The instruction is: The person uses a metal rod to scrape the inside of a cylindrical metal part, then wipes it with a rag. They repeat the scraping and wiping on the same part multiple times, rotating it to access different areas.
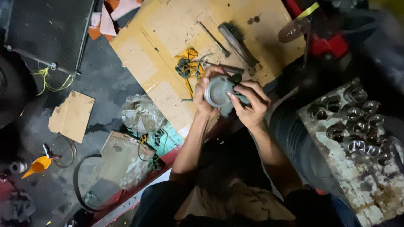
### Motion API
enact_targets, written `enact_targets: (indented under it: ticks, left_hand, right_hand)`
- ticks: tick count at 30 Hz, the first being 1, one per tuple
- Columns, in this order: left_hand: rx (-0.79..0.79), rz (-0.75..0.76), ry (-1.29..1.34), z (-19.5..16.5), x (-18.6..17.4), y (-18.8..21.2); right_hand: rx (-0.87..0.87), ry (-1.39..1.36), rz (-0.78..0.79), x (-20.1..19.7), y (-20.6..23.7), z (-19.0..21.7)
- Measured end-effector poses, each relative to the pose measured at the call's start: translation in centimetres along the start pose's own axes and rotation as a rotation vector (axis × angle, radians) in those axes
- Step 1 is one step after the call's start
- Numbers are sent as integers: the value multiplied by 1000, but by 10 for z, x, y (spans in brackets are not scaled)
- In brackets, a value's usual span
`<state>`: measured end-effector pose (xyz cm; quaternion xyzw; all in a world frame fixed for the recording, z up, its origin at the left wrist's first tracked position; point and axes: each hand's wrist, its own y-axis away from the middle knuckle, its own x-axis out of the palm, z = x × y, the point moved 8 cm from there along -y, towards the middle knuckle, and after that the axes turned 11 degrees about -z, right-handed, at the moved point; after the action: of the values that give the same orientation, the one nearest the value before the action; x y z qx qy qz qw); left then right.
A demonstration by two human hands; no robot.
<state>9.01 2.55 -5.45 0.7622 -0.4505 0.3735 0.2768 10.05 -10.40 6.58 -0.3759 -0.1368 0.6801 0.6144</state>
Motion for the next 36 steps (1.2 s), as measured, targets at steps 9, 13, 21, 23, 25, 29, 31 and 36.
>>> enact_targets:
  ticks: [9,13,21,23,25,29,31,36]
  left_hand:
    - [-57,34,-14,4,20,22]
    - [3,12,-34,-3,20,30]
    - [-451,-150,180,56,-5,49]
    - [-435,-209,113,51,-15,46]
    - [-349,-152,17,37,-13,46]
    - [-137,93,-141,9,13,43]
    - [-149,120,-154,8,17,46]
    - [-172,217,-136,6,19,50]
  right_hand:
    - [-115,2,60,-17,4,4]
    - [119,-39,4,-22,28,-3]
    - [-172,-71,126,-24,4,14]
    - [-91,-71,144,-22,4,7]
    - [45,-61,94,-23,15,-1]
    - [220,-116,-81,-26,47,-11]
    - [262,-132,-101,-27,57,-16]
    - [262,-164,-95,-24,50,-26]
